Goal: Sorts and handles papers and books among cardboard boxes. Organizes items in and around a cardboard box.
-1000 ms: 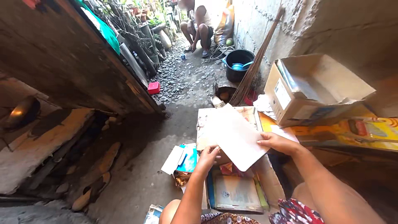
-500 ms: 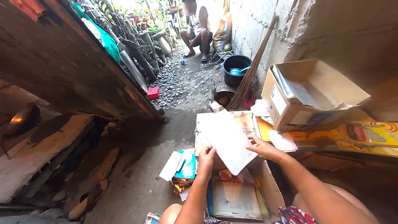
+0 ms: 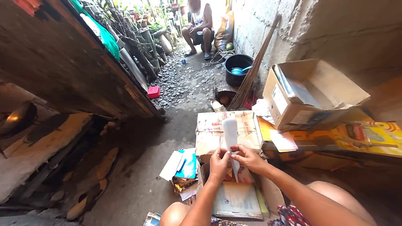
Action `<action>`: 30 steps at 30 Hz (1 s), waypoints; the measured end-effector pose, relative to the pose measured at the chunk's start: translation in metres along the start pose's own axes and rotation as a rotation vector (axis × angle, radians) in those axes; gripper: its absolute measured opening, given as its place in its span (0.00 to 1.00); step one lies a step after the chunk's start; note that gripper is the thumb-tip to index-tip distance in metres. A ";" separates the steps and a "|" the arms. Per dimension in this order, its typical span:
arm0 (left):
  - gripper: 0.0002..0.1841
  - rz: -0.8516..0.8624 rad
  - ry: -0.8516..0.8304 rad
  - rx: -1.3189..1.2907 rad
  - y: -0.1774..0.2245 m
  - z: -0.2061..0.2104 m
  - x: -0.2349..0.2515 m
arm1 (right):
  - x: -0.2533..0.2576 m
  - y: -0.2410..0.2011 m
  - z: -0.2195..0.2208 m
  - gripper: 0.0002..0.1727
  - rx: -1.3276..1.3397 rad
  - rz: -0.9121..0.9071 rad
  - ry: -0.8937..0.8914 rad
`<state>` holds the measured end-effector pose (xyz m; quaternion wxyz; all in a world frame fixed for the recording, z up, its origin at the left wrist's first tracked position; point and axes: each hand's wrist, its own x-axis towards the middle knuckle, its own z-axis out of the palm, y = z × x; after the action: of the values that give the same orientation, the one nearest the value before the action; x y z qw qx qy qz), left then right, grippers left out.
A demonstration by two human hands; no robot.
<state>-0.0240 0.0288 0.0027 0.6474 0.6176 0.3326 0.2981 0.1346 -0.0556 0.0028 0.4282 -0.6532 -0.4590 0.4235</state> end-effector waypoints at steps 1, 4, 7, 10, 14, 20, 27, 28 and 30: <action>0.07 0.010 -0.001 0.026 -0.002 0.001 -0.001 | 0.000 0.000 0.001 0.27 0.019 0.000 0.004; 0.08 0.017 0.014 0.014 -0.004 0.002 0.000 | 0.000 0.002 0.002 0.25 0.062 -0.021 0.009; 0.09 -0.014 0.019 -0.019 -0.003 0.001 0.000 | 0.000 0.001 0.001 0.24 0.083 -0.019 -0.002; 0.10 -0.044 0.018 -0.009 -0.002 0.000 0.001 | -0.001 0.000 0.002 0.22 0.102 -0.031 -0.004; 0.09 -0.041 0.018 0.009 -0.003 -0.001 0.000 | -0.002 -0.001 0.000 0.19 0.129 -0.030 -0.015; 0.07 -0.038 0.037 0.065 -0.006 -0.001 0.002 | -0.002 0.001 -0.001 0.16 0.153 -0.043 -0.026; 0.09 0.014 0.003 0.165 -0.009 -0.001 0.001 | -0.002 0.000 0.001 0.16 0.248 -0.005 -0.002; 0.09 0.004 -0.012 0.167 -0.009 -0.001 0.001 | -0.001 0.000 0.001 0.14 0.247 0.004 0.018; 0.11 -0.024 -0.030 0.160 -0.006 -0.001 0.000 | 0.000 0.001 -0.002 0.12 0.211 0.021 0.073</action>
<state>-0.0246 0.0293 -0.0037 0.6044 0.6676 0.3532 0.2535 0.1368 -0.0563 0.0027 0.5064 -0.6243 -0.3891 0.4500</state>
